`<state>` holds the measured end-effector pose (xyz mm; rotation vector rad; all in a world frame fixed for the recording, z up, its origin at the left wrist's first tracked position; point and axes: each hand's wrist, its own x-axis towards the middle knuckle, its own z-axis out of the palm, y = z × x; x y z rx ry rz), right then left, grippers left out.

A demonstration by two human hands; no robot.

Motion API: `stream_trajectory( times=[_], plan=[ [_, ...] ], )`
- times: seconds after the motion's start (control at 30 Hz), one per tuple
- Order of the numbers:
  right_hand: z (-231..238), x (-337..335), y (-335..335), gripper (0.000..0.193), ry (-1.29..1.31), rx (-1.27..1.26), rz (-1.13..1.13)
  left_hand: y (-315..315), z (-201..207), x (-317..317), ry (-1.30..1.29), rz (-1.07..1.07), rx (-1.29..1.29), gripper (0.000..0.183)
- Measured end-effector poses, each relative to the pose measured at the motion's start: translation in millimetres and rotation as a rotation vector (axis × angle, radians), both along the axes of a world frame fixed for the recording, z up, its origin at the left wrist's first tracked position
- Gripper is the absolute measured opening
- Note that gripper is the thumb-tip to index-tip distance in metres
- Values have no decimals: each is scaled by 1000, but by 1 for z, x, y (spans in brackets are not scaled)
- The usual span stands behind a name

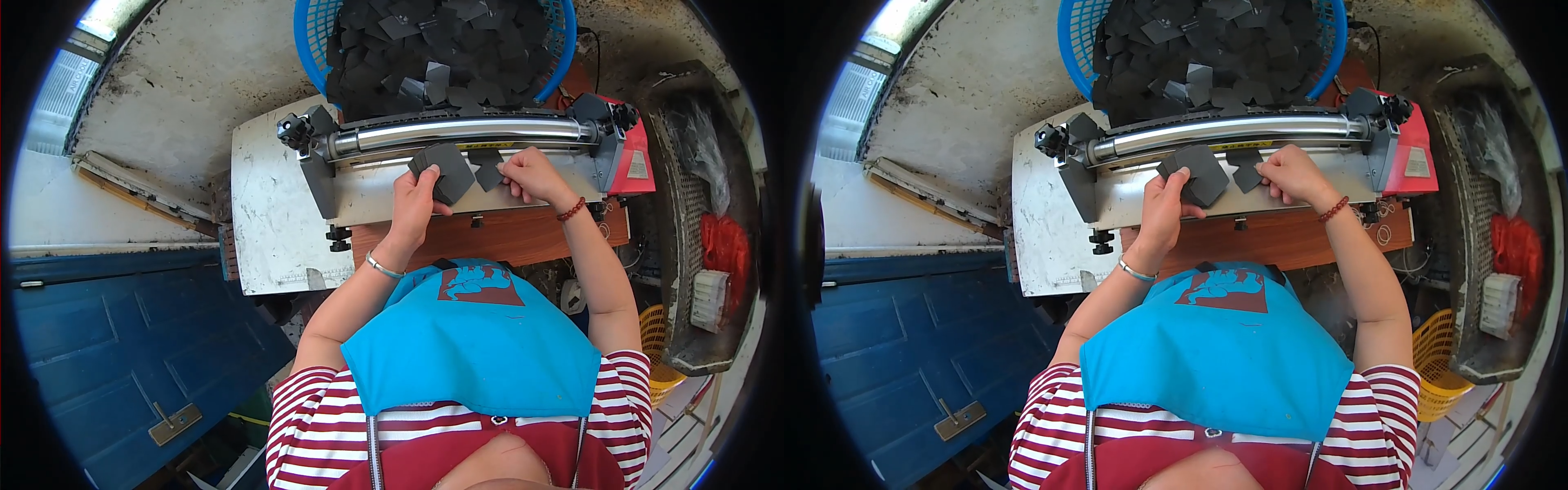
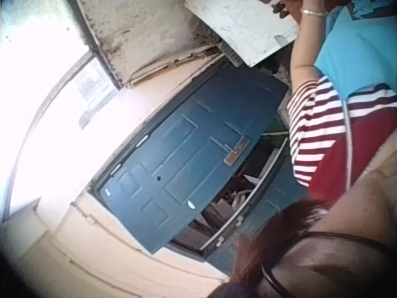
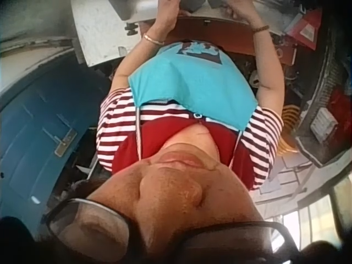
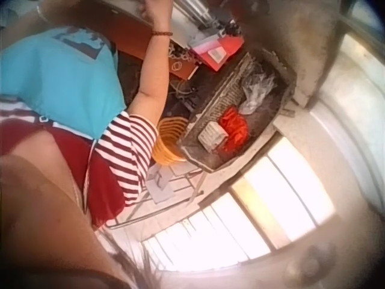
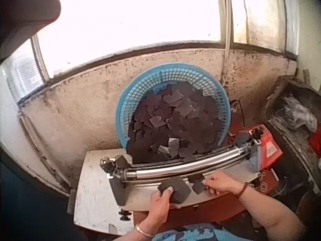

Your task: Checking and sorting small black foam or rubber shoe components at a glue-rolling or splitting machine station.

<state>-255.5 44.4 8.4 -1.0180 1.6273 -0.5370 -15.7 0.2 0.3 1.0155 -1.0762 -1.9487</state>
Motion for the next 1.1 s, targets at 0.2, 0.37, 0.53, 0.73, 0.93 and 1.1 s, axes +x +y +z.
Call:
stream_trajectory(
  times=[0.2,0.37,0.53,0.73,0.93,1.1],
  plan=[
    [6,37,1,40,-55,-236,25,1,-7,-6,102,-3,35,34],
    [6,28,4,36,-122,-168,66,-3,-6,0,51,13,3,34],
    [6,-3,-7,38,44,-8,78,-6,-6,4,5,0,-6,34],
    [3,35,-5,37,-50,-183,-23,1,-4,-9,-12,-21,14,34],
    [5,16,-4,33,-138,-137,-7,-5,-1,-3,38,40,38,33],
    [8,3,-14,36,118,-55,45,-6,-2,-4,-16,-18,20,33]
  ],
)
